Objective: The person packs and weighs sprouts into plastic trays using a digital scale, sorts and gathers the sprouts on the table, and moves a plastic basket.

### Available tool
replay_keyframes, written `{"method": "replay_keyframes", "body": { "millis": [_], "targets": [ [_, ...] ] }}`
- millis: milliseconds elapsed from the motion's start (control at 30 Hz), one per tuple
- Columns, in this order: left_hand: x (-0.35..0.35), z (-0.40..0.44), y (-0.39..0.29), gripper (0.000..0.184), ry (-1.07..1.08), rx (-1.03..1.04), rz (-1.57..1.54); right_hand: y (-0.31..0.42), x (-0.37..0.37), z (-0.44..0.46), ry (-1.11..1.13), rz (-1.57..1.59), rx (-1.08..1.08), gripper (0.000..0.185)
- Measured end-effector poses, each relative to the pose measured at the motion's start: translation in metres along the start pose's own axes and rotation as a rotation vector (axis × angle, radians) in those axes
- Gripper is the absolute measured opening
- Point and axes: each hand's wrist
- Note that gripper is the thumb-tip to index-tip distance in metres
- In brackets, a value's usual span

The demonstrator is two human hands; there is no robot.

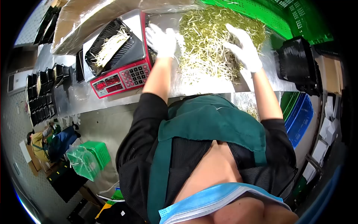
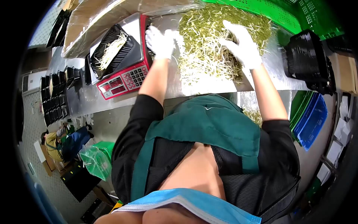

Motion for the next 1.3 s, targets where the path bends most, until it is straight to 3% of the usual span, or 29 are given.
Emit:
{"method": "replay_keyframes", "body": {
  "millis": [33,100,167,233,300,367,433,500,533,567,633,700,767,867,900,933,967,1033,1067,1100,1133,1167,1200,1233,1300],
  "targets": [
    [0.014,0.014,0.019,0.077,0.01,0.003,-0.037,-0.011,0.001,0.015,-0.031,-0.178,-0.017,0.069],
    [-0.002,0.007,0.009,0.071,0.211,0.013,0.118,-0.015,0.013,0.027,0.06,-0.129,0.145,0.076],
    [-0.018,0.014,-0.027,0.064,1.05,0.249,0.525,0.0,0.02,0.008,0.167,-0.169,0.064,0.08],
    [-0.037,-0.086,0.018,0.052,0.152,0.821,0.019,-0.004,0.033,-0.028,0.118,-0.274,-0.268,0.089],
    [-0.09,-0.132,0.024,0.048,0.289,0.761,-0.144,0.015,0.028,-0.065,0.204,-0.264,-0.235,0.091],
    [-0.107,-0.165,0.081,0.049,0.365,0.601,-0.391,0.011,0.024,-0.081,0.188,-0.287,-0.2,0.1],
    [-0.11,-0.191,0.152,0.066,0.245,0.367,-0.289,0.002,0.022,-0.09,-0.007,-0.246,-0.098,0.109],
    [-0.116,-0.2,0.162,0.071,-0.153,0.269,0.046,-0.001,0.023,-0.088,-0.008,-0.284,-0.09,0.116],
    [-0.115,-0.193,0.17,0.079,-0.155,0.225,0.283,-0.001,0.026,-0.087,0.016,-0.273,-0.11,0.12],
    [-0.114,-0.187,0.164,0.079,-0.155,0.228,0.284,0.0,0.028,-0.088,0.041,-0.262,-0.128,0.125],
    [-0.115,-0.175,0.126,0.085,0.491,-0.072,0.617,0.008,0.035,-0.089,0.071,-0.352,-0.106,0.126],
    [-0.107,-0.169,0.081,0.091,0.496,0.483,0.201,0.018,0.041,-0.088,0.129,-0.532,-0.065,0.128],
    [-0.059,-0.152,0.063,0.092,0.399,0.815,-0.033,0.024,0.037,-0.085,0.172,-0.575,-0.012,0.126],
    [-0.049,-0.126,0.013,0.103,0.218,0.756,-0.051,0.016,0.029,-0.088,0.033,-0.267,-0.025,0.117],
    [-0.044,-0.118,0.004,0.087,0.245,0.774,0.016,0.018,0.029,-0.088,0.032,-0.273,-0.027,0.117],
    [-0.041,-0.114,-0.004,0.072,0.272,0.79,0.083,0.021,0.03,-0.088,0.087,-0.342,0.054,0.108],
    [-0.035,-0.114,-0.009,0.072,0.271,0.792,0.08,0.021,0.031,-0.089,0.142,-0.407,0.139,0.098],
    [-0.023,-0.116,-0.019,0.057,0.323,0.858,-0.311,0.004,0.051,-0.089,0.035,-0.225,0.064,0.052],
    [-0.019,-0.115,-0.022,0.051,0.345,0.883,-0.507,0.008,0.044,-0.08,0.017,-0.164,0.031,0.045],
    [-0.02,-0.118,-0.021,0.051,0.355,0.883,-0.506,0.021,0.034,-0.073,0.002,-0.098,0.007,0.038],
    [-0.022,-0.124,-0.019,0.05,0.51,0.73,-0.74,0.034,0.026,-0.069,-0.028,0.177,0.089,0.033],
    [-0.026,-0.125,-0.019,0.049,0.654,0.566,-0.967,0.034,0.017,-0.066,0.046,0.282,0.097,0.04],
    [-0.044,-0.114,-0.019,0.063,0.75,0.665,-0.661,0.035,0.009,-0.066,0.122,0.148,0.058,0.048],
    [-0.048,-0.113,-0.006,0.063,0.752,0.677,-0.662,0.035,0.003,-0.067,0.198,0.011,0.02,0.056],
    [-0.05,-0.116,0.018,0.09,0.449,0.833,-0.211,0.02,0.006,-0.083,0.182,-0.145,-0.027,0.077]
  ]
}}
Point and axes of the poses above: each hand's wrist, its own z-axis towards the middle knuckle, its own x-axis out of the palm, y = z × x, and after that the axes turned 5 degrees about y, right-handed
